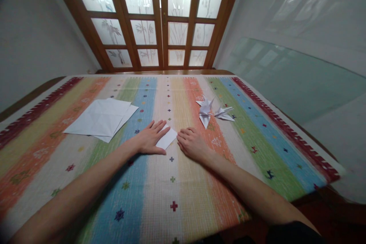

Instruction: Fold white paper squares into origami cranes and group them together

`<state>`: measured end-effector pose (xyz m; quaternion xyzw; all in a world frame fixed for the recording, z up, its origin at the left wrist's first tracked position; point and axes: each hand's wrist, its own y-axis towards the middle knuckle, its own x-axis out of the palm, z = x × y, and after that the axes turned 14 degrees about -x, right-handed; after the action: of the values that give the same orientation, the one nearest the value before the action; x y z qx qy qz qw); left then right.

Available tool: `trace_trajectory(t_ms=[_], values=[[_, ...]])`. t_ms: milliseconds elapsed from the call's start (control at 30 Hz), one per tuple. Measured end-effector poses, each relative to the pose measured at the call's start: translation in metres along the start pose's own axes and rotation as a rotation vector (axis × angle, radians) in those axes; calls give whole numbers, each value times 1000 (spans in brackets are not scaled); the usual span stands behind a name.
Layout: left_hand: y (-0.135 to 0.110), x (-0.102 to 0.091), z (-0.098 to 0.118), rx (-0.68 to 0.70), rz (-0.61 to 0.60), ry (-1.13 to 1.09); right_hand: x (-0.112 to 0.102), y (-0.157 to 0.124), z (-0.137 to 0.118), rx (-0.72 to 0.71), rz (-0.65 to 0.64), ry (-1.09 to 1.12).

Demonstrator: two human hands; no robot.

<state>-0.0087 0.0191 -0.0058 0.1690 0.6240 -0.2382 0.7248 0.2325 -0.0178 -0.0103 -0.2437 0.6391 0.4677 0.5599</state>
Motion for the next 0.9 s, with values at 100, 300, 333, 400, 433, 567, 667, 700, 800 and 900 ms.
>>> trace_trajectory(t_ms=[100,300,333,400,433,567,667,700,800,900], values=[[0,3,1,-17,-3,1,0,-1,2,16,30,11],[4,14,4,-105,87,-66,-4,15,8,-78,29,44],[5,14,4,-133,98,-83,-4,19,10,-136,-12,39],[6,14,5,-186,107,-126,-3,26,15,-194,-97,-2],[6,13,5,-209,106,-149,-2,29,19,-201,-122,-19],[-1,8,-2,-233,122,-200,6,36,39,-118,-6,38],[-8,6,-10,-195,142,-209,16,39,53,-39,174,188],[-10,6,-12,-183,147,-214,19,41,56,-15,215,241],[-13,5,-13,-151,146,-230,28,48,60,61,284,360],[-14,5,-8,-164,130,-225,29,52,58,171,359,422]])
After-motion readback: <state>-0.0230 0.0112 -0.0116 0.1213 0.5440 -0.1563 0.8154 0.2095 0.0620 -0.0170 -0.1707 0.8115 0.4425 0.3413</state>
